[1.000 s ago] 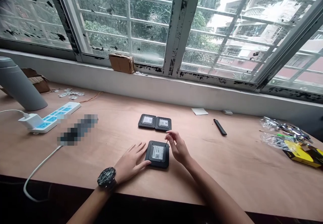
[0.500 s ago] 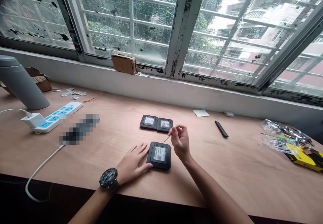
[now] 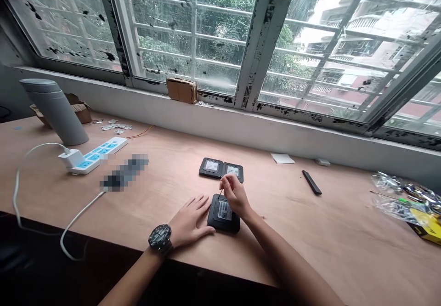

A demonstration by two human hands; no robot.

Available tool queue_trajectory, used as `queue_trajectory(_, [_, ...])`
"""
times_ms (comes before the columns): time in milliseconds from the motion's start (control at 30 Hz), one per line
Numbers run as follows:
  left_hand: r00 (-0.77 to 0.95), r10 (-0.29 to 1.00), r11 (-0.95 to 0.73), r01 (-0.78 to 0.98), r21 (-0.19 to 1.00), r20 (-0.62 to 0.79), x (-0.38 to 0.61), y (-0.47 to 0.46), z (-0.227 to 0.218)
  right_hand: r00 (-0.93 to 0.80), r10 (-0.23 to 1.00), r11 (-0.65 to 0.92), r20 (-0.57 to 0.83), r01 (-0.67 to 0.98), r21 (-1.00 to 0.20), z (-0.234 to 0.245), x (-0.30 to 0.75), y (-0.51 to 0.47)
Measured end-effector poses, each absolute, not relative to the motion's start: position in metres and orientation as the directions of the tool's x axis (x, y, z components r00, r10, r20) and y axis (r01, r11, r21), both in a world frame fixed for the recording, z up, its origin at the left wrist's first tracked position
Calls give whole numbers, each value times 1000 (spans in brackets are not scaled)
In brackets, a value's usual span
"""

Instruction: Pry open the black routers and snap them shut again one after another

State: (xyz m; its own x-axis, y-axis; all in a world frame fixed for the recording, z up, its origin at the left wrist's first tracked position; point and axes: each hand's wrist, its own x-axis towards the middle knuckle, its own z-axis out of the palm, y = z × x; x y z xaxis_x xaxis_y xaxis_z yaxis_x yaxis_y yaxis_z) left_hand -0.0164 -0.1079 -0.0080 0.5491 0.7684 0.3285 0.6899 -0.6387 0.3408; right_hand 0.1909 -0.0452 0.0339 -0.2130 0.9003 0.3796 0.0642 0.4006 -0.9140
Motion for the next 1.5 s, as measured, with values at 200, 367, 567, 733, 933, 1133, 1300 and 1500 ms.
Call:
queue_trajectory(200, [551, 764, -643, 688, 336, 335, -17, -108, -11, -292, 870, 447, 398, 123, -886, 43, 194, -50])
queue_trajectory(367, [555, 763, -644, 692, 325, 332, -17, -107, -8, -207, 847, 514, 490, 84, -853, 51, 203, -41])
queue_trajectory(567, [598, 743, -661, 726, 188, 300, -19, -120, 6, 57, 838, 536, 543, 104, -838, 58, 257, -31])
queue_trajectory(733, [651, 625, -727, 687, 16, 430, -8, -154, 12, -9, 715, 566, 699, 594, -571, 42, 334, -34])
queue_trajectory(933, [667, 600, -746, 666, 6, 442, 43, -161, 16, -289, 803, 506, 521, 793, -340, 13, 364, -33])
queue_trajectory(1133, [617, 717, -657, 753, 21, 324, 46, -129, 3, -471, 839, 544, 273, 744, -387, 19, 348, -45])
queue_trajectory(1300, [430, 836, -462, 887, 14, 341, -11, -101, -5, -445, 873, 487, 199, 782, -388, 26, 357, -50])
queue_trajectory(1500, [270, 917, -287, 958, 14, 294, -82, -58, -10, -435, 816, 549, 381, 790, -272, 17, 345, -43])
